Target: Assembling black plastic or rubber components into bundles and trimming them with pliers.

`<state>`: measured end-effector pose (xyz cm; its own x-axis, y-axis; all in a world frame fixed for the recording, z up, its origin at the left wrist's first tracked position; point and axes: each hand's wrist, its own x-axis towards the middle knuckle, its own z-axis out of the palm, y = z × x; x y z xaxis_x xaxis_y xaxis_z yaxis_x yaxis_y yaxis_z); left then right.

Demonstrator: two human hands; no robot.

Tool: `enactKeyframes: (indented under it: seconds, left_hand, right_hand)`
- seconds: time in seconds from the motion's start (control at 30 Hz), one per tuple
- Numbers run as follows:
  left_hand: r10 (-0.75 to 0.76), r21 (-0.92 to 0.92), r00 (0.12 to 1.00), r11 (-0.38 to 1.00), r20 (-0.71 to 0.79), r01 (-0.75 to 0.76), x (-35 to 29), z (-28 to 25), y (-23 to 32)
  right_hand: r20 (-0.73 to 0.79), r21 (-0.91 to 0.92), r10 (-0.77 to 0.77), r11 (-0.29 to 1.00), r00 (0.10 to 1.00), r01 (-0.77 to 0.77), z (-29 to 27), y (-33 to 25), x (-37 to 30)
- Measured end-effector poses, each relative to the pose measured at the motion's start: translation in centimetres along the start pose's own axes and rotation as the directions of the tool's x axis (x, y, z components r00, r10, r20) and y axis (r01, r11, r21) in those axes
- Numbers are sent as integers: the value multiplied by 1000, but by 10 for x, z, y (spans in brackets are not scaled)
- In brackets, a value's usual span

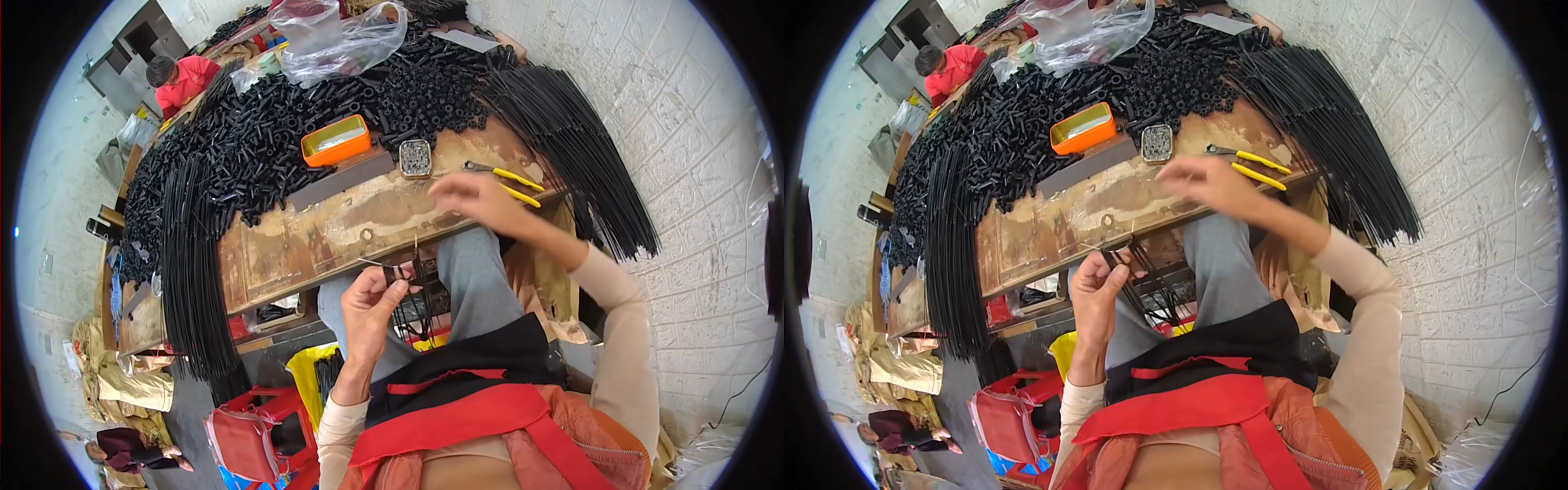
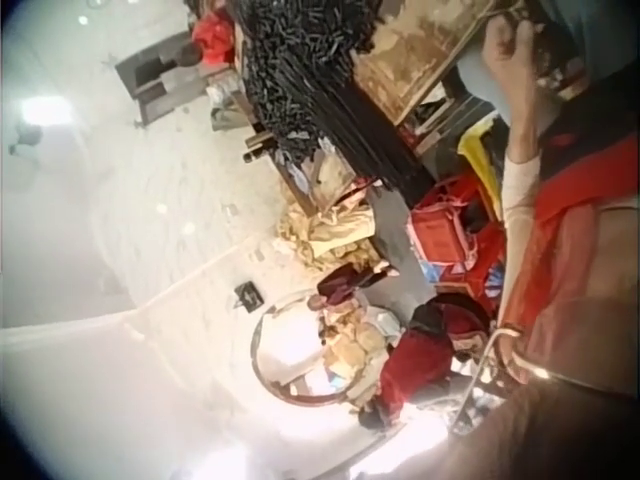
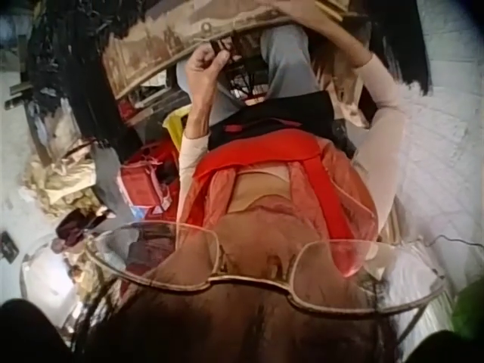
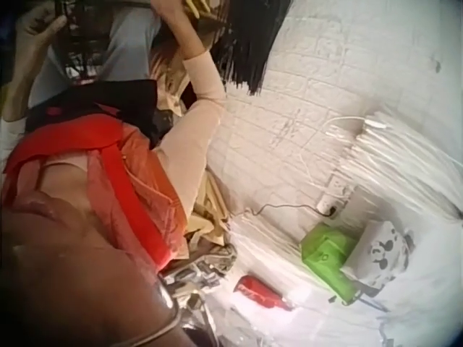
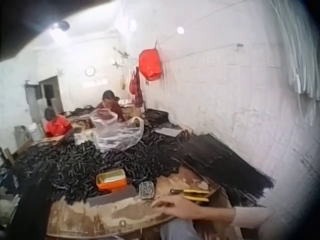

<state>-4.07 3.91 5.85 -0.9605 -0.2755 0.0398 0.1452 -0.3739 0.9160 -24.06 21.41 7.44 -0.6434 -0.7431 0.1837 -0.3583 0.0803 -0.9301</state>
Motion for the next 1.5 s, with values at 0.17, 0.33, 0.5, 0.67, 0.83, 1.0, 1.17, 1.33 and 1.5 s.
enactKeyframes:
  seconds: [0.17, 0.33, 0.5, 0.67, 0.83, 1.0, 1.17, 1.33, 1.5]
  left_hand:
    - [-38, -33, 993, 999, 113, 42, 7, 7, -2]
    - [-153, 1, 965, 988, 212, 157, 12, 7, 7]
    - [-106, -34, 971, 993, 215, 116, 10, 6, 4]
    - [-69, 47, 977, 997, 204, 61, 11, 1, 7]
    - [-107, 74, 924, 994, 368, 85, 17, 28, 10]
    - [-54, 9, 951, 998, 304, 54, 4, 24, 1]
    - [-45, 13, 955, 999, 293, 43, -8, 28, 9]
    - [-23, -11, 955, 1000, 294, 28, -12, 25, 13]
    - [-40, 6, 961, 999, 274, 40, -14, 24, 17]
  right_hand:
    - [-317, -510, -177, 860, 932, -10, -90, 91, 75]
    - [-266, -825, -283, 562, 921, -66, -91, 119, 104]
    - [-281, -819, -221, 562, 934, -114, -92, 118, 100]
    - [-280, -148, 97, 979, 955, -142, -46, 43, 58]
    - [112, 240, 110, 961, 988, -134, 7, -65, -6]
    - [237, 188, 108, 970, 966, -155, 15, -93, -32]
    - [276, 275, 133, 938, 952, -211, 13, -99, -40]
    - [211, 232, 48, 968, 976, -98, 21, -106, -45]
    - [224, 292, 78, 946, 971, -144, 19, -101, -43]
